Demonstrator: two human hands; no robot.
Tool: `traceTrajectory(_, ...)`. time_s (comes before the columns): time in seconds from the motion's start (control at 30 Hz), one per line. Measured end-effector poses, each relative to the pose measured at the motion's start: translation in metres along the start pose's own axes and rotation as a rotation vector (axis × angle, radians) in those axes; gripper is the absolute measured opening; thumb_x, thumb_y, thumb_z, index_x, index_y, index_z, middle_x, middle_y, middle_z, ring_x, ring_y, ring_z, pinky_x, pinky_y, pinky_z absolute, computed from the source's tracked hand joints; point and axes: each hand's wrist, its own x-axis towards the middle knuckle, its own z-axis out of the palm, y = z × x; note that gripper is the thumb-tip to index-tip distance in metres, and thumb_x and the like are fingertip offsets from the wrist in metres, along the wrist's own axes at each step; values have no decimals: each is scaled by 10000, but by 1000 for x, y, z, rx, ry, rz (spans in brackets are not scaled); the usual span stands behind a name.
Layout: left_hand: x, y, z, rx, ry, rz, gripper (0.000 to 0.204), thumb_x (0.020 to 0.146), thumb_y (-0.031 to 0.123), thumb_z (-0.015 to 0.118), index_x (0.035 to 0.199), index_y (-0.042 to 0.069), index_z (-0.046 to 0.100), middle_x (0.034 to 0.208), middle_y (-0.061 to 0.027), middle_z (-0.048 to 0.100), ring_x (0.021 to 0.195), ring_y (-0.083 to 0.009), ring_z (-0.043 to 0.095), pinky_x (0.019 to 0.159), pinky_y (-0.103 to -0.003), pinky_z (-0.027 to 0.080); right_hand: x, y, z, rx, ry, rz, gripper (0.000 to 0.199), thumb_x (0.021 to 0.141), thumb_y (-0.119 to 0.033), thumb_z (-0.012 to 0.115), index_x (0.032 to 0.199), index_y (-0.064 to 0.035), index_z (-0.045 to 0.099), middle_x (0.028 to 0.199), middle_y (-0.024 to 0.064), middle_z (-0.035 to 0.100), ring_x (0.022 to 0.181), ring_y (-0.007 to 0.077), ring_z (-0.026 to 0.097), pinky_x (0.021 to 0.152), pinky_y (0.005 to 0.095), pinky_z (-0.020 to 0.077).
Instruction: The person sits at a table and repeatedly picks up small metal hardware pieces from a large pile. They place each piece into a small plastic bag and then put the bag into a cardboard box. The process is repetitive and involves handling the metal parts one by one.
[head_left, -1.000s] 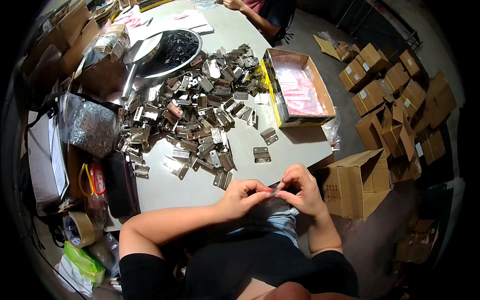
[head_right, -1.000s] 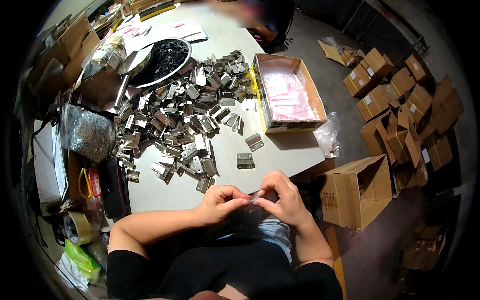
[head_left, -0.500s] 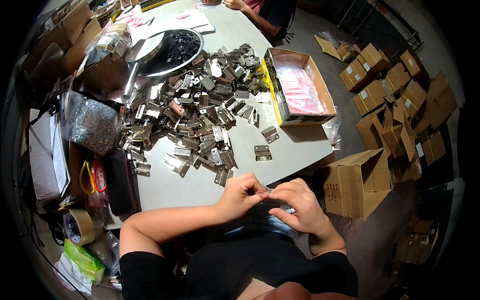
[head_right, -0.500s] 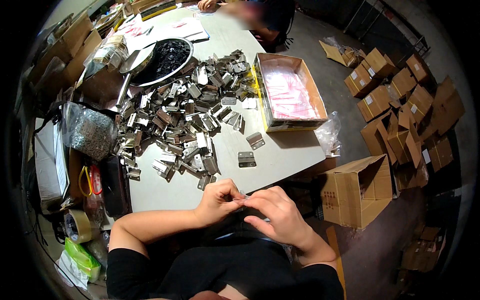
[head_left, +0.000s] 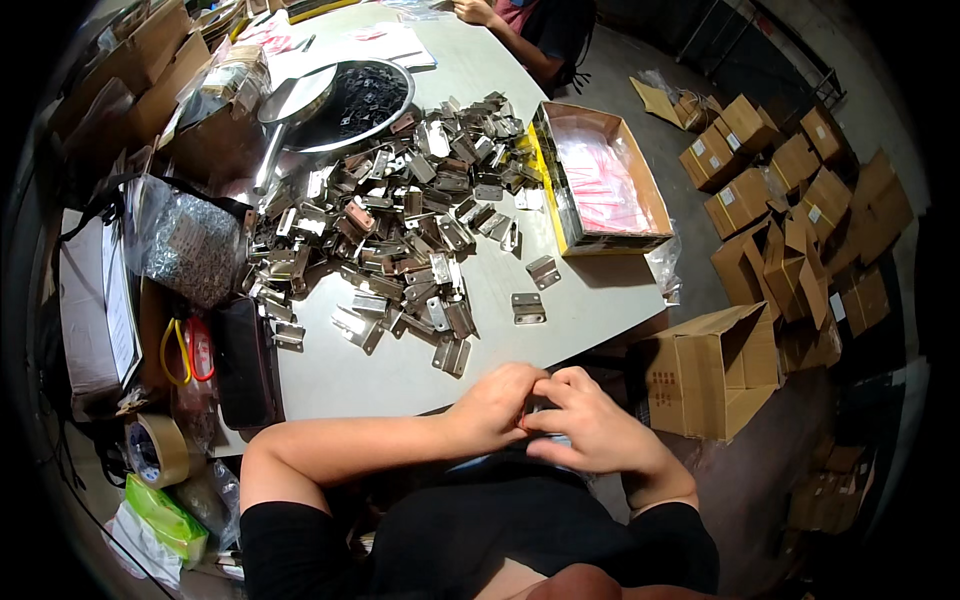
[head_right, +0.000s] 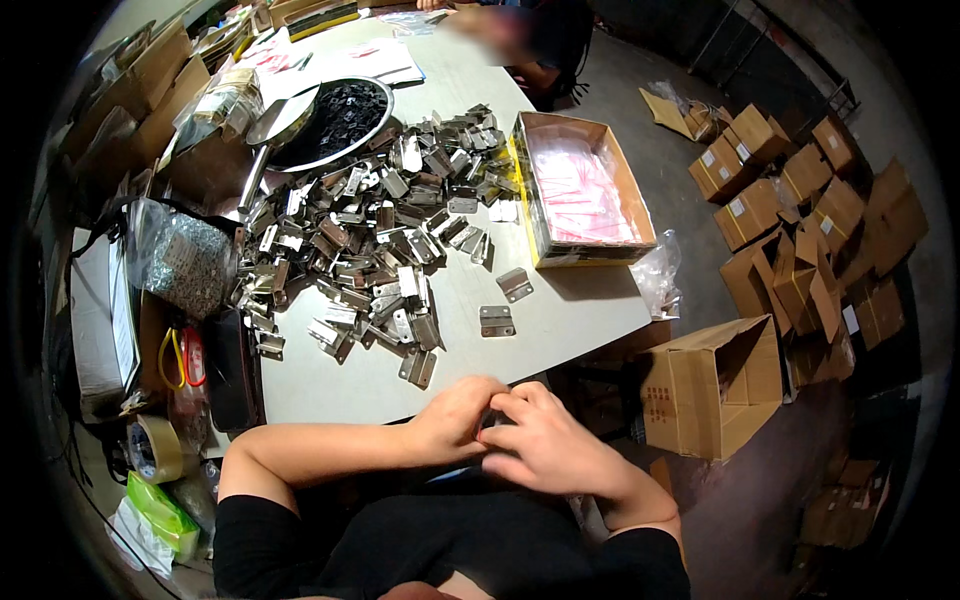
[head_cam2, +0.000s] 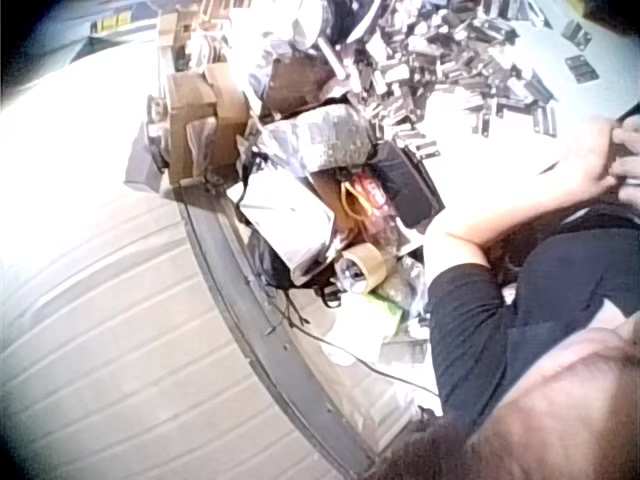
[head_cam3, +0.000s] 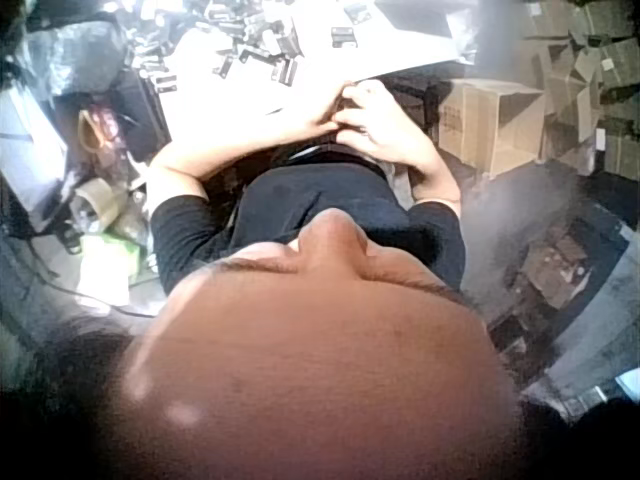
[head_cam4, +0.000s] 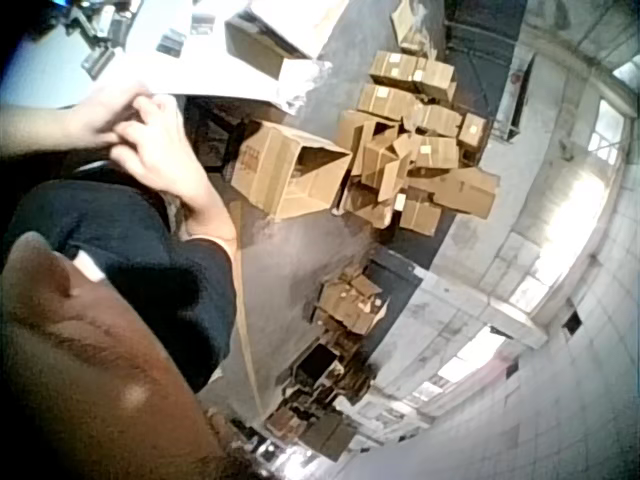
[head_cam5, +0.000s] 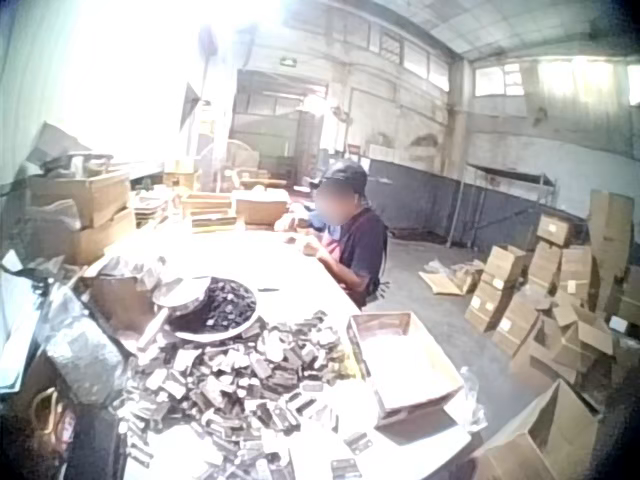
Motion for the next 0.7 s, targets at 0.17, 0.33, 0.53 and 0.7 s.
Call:
traceTrajectory(0.17, 6, 19, -1, -331, -229, -368, 372, 772, 106, 751, 1081, 32, 558, 1006, -143, 601, 881, -291, 614, 755, -366, 519, 41, 34, -8, 19, 368, 372, 221, 865, -229, 669, 864, -12, 633, 776, 144, 636, 727, 303, 628, 669, 391, 502)
traceTrajectory(0.33, -1, 12, 7, -282, -256, -40, 395, 766, 88, 691, 1121, 36, 525, 1000, -144, 572, 967, -319, 560, 863, -398, 464, 83, 68, 34, -541, 536, 248, 319, 801, -239, 732, 966, -19, 570, 825, 162, 599, 714, 360, 614, 652, 429, 511)
traceTrajectory(0.53, 3, 6, 4, -325, -270, -192, 413, 805, 124, 713, 1159, 30, 522, 902, -107, 602, 771, -229, 613, 700, -330, 514, 67, 55, 17, -358, 278, 322, 260, 808, -112, 684, 1027, -42, 563, 840, 206, 629, 785, 406, 638, 674, 474, 507)
traceTrajectory(0.7, 3, 6, 3, -310, -206, -244, 405, 811, 149, 733, 1147, 49, 529, 823, -81, 619, 674, -202, 609, 636, -319, 504, 53, 76, 4, 226, 279, 306, 273, 868, 2, 607, 1137, -42, 602, 924, 95, 637, 747, 181, 655, 631, 278, 532)
